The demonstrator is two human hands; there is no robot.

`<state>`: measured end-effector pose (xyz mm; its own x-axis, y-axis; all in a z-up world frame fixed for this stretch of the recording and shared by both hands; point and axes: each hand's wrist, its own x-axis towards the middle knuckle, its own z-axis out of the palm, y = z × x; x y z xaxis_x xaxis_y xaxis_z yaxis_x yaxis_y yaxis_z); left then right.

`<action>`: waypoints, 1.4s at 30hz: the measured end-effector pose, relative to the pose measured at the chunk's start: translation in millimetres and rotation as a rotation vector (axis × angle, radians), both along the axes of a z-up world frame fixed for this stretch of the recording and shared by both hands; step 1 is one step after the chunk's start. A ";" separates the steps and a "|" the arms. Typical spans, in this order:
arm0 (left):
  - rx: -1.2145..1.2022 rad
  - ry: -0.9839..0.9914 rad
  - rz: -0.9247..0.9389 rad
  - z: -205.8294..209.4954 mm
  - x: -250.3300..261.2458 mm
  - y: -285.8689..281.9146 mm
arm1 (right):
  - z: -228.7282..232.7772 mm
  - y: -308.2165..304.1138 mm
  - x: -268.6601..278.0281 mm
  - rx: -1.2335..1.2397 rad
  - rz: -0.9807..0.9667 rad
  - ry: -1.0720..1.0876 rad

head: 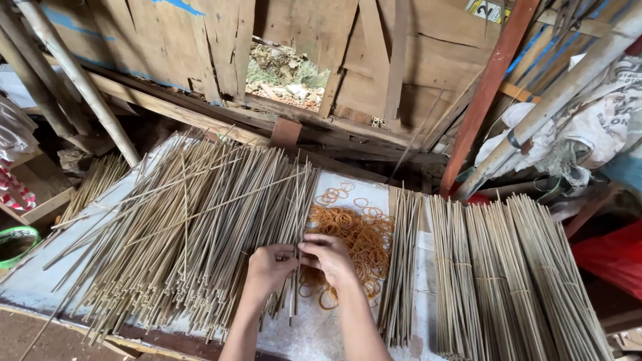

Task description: Gathering thin wooden sticks into uniform bundles and securing each bundle with a rubber band.

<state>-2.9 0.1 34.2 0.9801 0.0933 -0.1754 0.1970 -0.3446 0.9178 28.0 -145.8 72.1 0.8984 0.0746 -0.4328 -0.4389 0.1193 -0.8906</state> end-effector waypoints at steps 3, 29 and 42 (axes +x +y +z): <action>-0.009 -0.056 -0.010 -23.7 10.0 -5.7 | 7.9 0.4 -3.3 -0.050 0.001 -0.018; -0.068 0.038 -0.463 33.7 -10.0 -176.0 | -42.9 -193.4 -50.3 -0.336 -0.284 -0.065; -0.026 -0.002 -0.479 51.6 -29.4 -160.7 | -15.1 -166.3 -71.8 -0.942 -0.254 -0.182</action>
